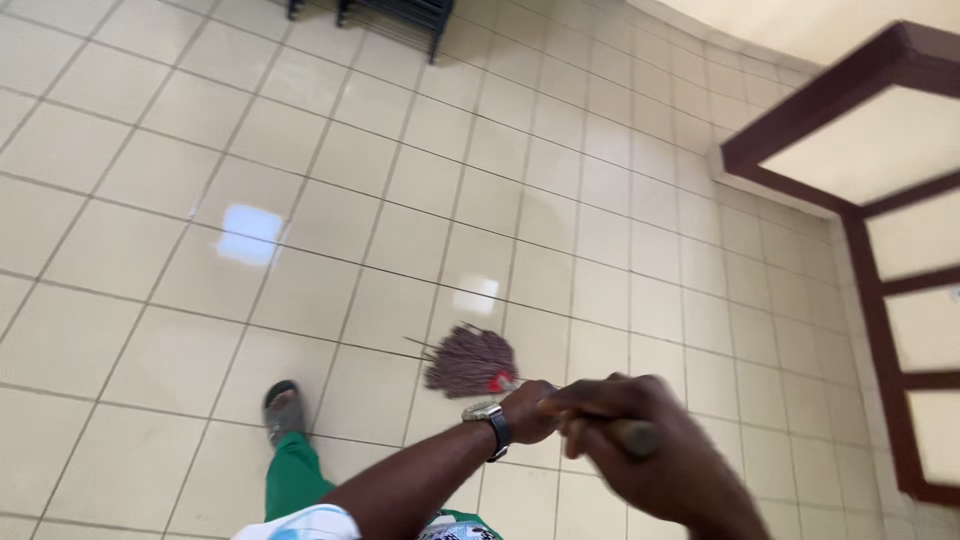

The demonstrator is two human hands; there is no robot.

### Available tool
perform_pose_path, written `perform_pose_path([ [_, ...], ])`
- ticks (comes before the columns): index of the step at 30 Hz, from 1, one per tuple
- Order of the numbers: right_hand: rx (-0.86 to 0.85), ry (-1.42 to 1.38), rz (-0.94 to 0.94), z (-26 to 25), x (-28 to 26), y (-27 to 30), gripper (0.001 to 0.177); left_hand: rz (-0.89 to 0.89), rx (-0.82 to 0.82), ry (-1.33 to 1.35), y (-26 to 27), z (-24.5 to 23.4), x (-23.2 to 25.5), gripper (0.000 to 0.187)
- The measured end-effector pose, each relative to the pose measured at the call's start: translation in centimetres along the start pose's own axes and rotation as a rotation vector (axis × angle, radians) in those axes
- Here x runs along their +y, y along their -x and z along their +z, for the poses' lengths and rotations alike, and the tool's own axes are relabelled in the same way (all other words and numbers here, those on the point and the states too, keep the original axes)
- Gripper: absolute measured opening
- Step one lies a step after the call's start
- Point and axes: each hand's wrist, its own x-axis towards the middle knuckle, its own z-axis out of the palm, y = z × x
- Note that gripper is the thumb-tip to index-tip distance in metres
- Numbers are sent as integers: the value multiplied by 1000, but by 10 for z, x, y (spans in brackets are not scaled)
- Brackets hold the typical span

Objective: The person mops a tiled floor using a mop, moving it across the surface around stacks of chairs.

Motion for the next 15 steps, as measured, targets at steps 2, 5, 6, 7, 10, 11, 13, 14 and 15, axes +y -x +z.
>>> perform_pose_path([
  [2, -93, 113, 73, 0, 28, 12, 30, 25, -57, 65, -19, 47, 4, 18],
  [5, -112, -167, -200, 5, 74, 12, 20, 50, -95, 73, -34, 88, 4, 19],
  [6, -90, -182, -234, 0, 91, 20, 19, 48, -90, 68, -39, 96, 9, 20],
  [7, -68, -197, -268, -6, 105, 28, 18, 43, -80, 57, -42, 96, 13, 20],
  [10, -40, -229, -354, -17, 130, 45, 12, -64, -29, -48, -29, 81, 44, 21],
  [11, -35, -236, -375, -22, 132, 50, 11, -124, -36, -114, -22, 72, 59, 22],
  [13, -82, -305, -577, -24, 132, 51, 10, -206, -95, -212, 0, 40, 79, 24],
  [14, -94, -333, -674, -27, 129, 51, 12, -201, -100, -237, 10, 22, 87, 24],
  [15, -129, -462, -661, -26, 125, 49, 19, -195, -105, -263, 19, 3, 92, 24],
])
